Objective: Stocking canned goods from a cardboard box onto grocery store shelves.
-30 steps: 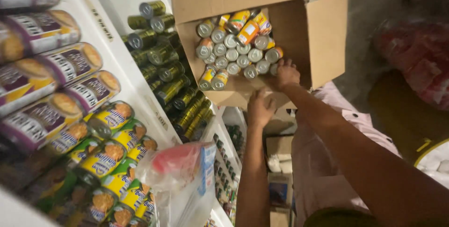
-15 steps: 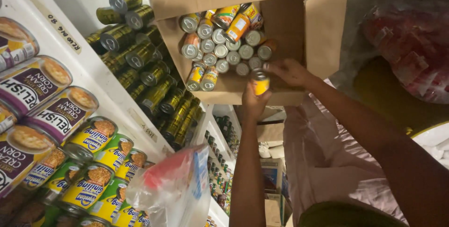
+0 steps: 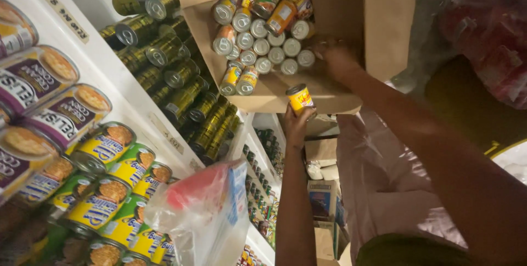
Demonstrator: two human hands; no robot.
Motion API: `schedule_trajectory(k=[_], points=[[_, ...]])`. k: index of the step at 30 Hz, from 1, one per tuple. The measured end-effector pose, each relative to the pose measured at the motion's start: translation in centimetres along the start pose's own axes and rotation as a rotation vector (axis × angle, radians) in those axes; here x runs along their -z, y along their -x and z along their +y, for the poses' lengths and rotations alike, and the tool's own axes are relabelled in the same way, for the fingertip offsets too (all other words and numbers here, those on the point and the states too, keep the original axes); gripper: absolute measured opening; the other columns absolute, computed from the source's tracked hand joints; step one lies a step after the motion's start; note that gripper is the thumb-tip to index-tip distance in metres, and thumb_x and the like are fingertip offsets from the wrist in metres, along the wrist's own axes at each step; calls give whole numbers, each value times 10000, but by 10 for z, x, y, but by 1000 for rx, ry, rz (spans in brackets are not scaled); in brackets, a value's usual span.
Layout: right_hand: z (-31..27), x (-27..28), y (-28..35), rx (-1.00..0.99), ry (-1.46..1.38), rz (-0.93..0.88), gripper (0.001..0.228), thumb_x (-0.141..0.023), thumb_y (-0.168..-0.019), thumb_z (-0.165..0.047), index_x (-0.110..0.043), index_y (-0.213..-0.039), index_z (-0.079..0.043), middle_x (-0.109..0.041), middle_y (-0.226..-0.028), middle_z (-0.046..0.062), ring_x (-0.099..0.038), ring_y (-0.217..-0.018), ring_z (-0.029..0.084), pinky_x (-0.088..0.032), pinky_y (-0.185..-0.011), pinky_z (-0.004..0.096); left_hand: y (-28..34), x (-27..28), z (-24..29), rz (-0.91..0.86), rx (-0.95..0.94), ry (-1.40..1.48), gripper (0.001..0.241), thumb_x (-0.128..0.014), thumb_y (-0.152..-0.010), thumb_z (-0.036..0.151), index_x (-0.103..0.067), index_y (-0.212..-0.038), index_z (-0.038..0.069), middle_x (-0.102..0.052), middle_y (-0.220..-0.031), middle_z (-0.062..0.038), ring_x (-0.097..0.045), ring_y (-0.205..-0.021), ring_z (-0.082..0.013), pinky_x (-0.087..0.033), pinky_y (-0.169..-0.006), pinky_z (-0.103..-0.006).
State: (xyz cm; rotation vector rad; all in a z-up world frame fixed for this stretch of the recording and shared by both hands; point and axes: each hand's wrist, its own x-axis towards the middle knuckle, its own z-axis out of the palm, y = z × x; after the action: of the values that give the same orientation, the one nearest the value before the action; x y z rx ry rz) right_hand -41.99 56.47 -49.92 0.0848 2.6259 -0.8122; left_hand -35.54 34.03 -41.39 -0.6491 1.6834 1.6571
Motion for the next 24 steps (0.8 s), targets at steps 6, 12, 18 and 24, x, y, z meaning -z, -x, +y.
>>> schedule_trajectory(k=[6,12,18,24], points=[[-48,128,63,55,-410,130,456,-699,-930,-266,-631,-1353,-108,-639,-1225,204,-691,-998,385,-562,-854,439,9,14,-41,22,-74,261,469,-737,-840,94,-590,-1280,26,-689,-1091,-94,-682,-959,-220,-578,-832,-363],[-37,105,110,-287,-1490,-132,523,-559,-947,-252,-475,-1430,-69,-706,-1046,126,-723,-822,234,-630,-740,355,96,-3,44,-179,-106,617,705,-617,-799,94,-465,-1485,41,-556,-1479,-96,-512,-1396,-248,-381,-1182,-445],[-83,63,191,-178,-1723,-429,368,-474,-1119,-376,-570,-1234,-40,-660,-796,110,-681,-664,188,-588,-572,314,191,12,35,-389,-329,816,849,-608,-692,35,-391,-1512,69,-508,-1464,-149,-450,-1445,-343,-269,-1278,-581],[-169,88,296,150,-1393,-508,438,-752,-831,-14,-478,-1166,-83,-748,-970,176,-743,-816,187,-599,-717,326,291,62,-23,-340,-502,899,797,-621,-710,15,-440,-1486,51,-541,-1408,-126,-503,-1349,-321,-373,-1204,-532]])
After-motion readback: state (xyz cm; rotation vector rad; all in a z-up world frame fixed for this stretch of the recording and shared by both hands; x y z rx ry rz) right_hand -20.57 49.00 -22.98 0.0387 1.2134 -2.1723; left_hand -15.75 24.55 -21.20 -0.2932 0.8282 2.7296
